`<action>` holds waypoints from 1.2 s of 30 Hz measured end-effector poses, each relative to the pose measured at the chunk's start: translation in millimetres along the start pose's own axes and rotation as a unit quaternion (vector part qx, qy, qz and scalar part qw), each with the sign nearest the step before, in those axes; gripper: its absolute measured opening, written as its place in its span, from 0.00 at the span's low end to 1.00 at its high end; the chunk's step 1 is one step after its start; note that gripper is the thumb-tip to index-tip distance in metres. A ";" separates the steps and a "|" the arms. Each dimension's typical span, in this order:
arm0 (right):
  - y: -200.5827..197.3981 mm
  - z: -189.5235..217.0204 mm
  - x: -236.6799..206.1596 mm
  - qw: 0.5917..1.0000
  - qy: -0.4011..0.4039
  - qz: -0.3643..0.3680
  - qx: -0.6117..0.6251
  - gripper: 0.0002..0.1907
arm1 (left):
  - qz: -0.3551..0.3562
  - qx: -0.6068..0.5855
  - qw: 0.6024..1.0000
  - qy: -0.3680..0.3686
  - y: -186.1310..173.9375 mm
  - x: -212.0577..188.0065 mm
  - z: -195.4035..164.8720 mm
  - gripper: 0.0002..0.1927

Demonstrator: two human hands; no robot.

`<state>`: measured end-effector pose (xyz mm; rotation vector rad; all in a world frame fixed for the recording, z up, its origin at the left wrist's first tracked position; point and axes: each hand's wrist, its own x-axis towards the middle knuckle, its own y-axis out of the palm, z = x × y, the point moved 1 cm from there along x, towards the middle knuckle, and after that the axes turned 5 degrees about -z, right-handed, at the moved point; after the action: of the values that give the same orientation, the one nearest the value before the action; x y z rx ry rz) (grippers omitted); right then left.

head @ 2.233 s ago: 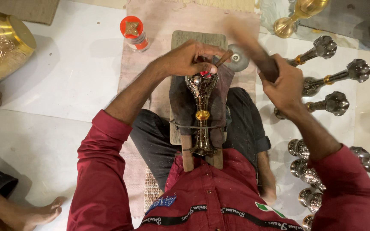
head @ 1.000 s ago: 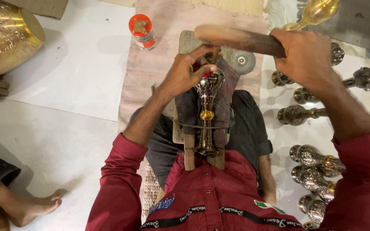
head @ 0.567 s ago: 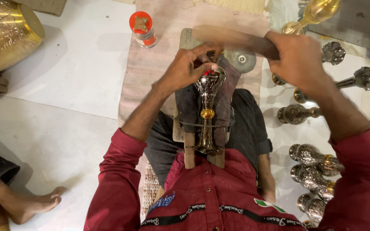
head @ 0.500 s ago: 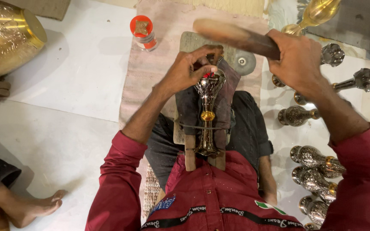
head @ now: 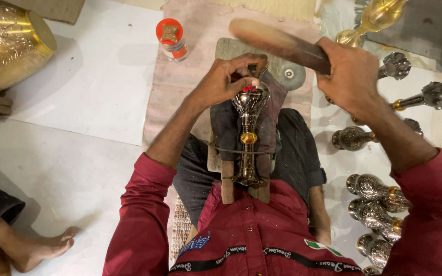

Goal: The person sits on the floor with a brass vase clamped in a wooden fixture and repeatedly strikes its surface with a wooden mallet, rotating the vase between strikes to work the pattern around it. Finished brass vases and other metalware lie on the floor around the work area.

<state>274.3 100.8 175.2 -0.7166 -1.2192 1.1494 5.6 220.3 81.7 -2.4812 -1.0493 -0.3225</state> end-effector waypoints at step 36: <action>-53.1 43.9 24.6 0.992 -0.047 0.115 -0.014 0.36 | -0.328 -0.046 0.942 -0.052 57.6 -49.8 -4.8 0.25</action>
<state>245.9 101.0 242.6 -0.8482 -1.2569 1.3725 12.8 151.0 50.8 -2.1673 -1.9325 -0.4433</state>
